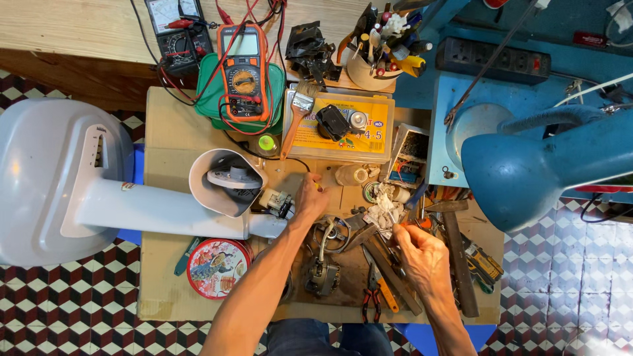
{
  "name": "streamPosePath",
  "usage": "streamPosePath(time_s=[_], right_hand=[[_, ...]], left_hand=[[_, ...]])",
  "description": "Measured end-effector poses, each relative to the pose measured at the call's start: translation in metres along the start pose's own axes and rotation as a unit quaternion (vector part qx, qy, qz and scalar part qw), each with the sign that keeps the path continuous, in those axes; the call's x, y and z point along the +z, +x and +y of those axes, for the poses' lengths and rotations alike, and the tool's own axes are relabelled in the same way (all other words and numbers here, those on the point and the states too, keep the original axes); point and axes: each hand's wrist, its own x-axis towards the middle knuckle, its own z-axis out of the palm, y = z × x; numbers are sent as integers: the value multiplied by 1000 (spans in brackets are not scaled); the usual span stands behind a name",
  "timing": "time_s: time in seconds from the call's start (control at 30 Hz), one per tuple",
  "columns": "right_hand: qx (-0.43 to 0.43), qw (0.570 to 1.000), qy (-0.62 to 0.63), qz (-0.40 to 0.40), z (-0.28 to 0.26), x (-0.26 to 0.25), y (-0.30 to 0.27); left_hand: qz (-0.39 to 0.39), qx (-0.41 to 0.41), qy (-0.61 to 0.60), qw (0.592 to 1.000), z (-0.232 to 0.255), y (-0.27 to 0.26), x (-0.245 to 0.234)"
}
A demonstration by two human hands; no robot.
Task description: The person sorts small metal parts from a tin, then cleans and lubricates a cylindrical electrical component using a cloth and a small bottle. They repeatedly wipe the component and use a screwdriver to adjust internal parts on a cluttered workbench.
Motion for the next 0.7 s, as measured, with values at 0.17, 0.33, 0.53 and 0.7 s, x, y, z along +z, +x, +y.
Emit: streamPosePath(time_s=[0.17,0.33,0.53,0.7], right_hand=[[3,1000,15,13,19,4,-7],[35,999,35,12,25,0,-11],[74,991,114,8,30,-6,-22],[51,995,90,9,35,-10,-24]], left_hand=[[31,116,85,989,6,-11,-19],[98,213,99,967,55,-40,-17],[86,160,56,982,67,-39,-10],[148,185,-14,971,43,-59,-38]])
